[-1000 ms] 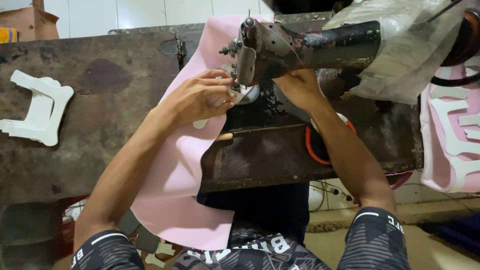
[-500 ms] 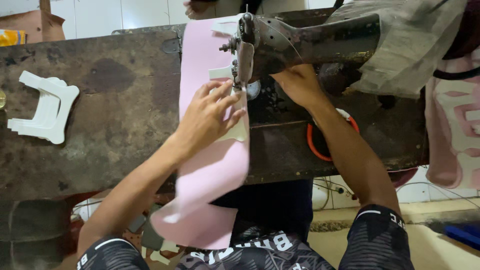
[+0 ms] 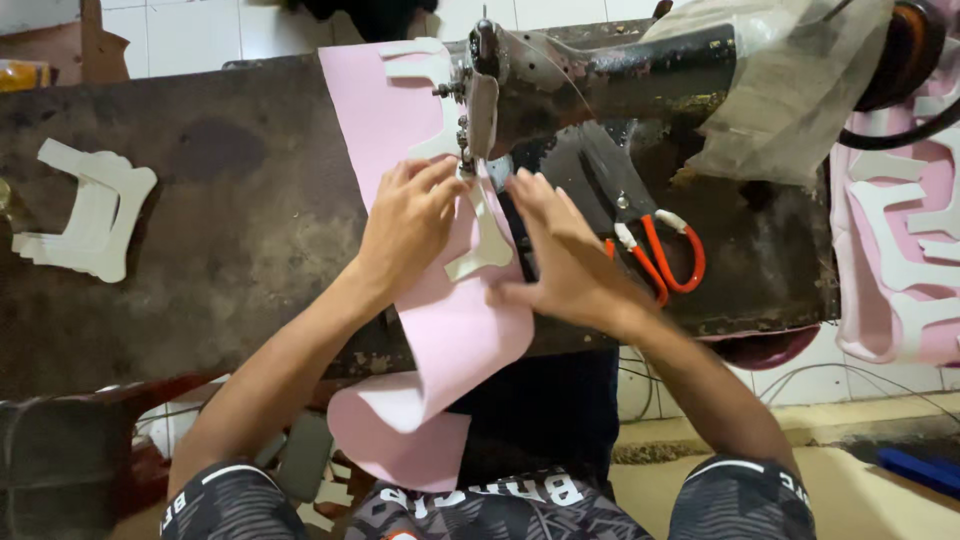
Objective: The person sews white foam pieces onto a long pink foam strip using an industrial sewing machine, guiding the layered foam under the needle and repositioning the strip between pieces. They briefly handle a small bottle mid-task, then resume stitching and trimming threads.
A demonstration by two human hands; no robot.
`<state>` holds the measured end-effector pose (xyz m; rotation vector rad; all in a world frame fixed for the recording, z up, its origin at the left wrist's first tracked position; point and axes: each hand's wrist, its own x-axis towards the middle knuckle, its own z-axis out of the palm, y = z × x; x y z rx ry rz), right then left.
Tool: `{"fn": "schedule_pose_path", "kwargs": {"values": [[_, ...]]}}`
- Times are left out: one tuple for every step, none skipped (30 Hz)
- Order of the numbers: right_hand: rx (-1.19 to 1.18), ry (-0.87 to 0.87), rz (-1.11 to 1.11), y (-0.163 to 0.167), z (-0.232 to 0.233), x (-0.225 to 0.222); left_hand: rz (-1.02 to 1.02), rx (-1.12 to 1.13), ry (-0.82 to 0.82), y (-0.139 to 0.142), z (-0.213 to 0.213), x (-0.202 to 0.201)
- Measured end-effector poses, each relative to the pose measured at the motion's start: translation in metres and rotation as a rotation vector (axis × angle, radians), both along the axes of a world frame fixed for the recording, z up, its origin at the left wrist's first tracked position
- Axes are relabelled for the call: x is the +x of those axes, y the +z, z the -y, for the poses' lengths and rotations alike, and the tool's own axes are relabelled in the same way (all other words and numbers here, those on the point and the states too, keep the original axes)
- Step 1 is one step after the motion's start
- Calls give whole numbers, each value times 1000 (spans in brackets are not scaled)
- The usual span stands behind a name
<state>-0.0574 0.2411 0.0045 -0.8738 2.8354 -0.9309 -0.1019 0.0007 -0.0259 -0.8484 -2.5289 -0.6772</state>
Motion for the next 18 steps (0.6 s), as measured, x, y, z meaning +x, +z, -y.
{"fn": "schedule_pose_path", "kwargs": {"values": [[-1,4,-14,-2,1,8,-4,17,1,0,0,-1],[-3,7,-31,-4,2,13,-3,17,4,0,1,-2],[-7,8,-47,-6,3,16,-2,18,4,1,0,-2],[-1,9,-55,-7,3,18,-1,20,8,2,0,0],[5,13,-63,-8,3,18,-51,-25,37,4,0,4],[10,14,-69,-8,3,18,-99,-70,62,7,-1,9],[21,12,-67,-7,3,18,-149,-115,88,9,-2,14],[33,11,-66,-6,4,19,-89,-94,68,12,-4,21],[44,8,-64,-4,4,19,-29,-72,44,14,-7,28],[44,13,-87,-2,4,18,34,-51,18,16,-10,36],[45,18,-109,0,3,17,33,-39,26,17,-13,43],[45,26,-132,3,2,15,31,-26,35,18,-15,48],[27,20,-136,5,1,11,26,-14,44,19,-17,52],[10,15,-139,8,-1,5,27,0,46,20,-18,54],[-9,8,-141,10,-3,-2,29,13,47,21,-18,55],[-6,22,-176,11,-4,-9,34,26,45,21,-19,56],[-3,37,-213,12,-6,-18,36,24,43,22,-19,56],[1,53,-252,12,-6,-26,35,23,42,23,-20,55]]}}
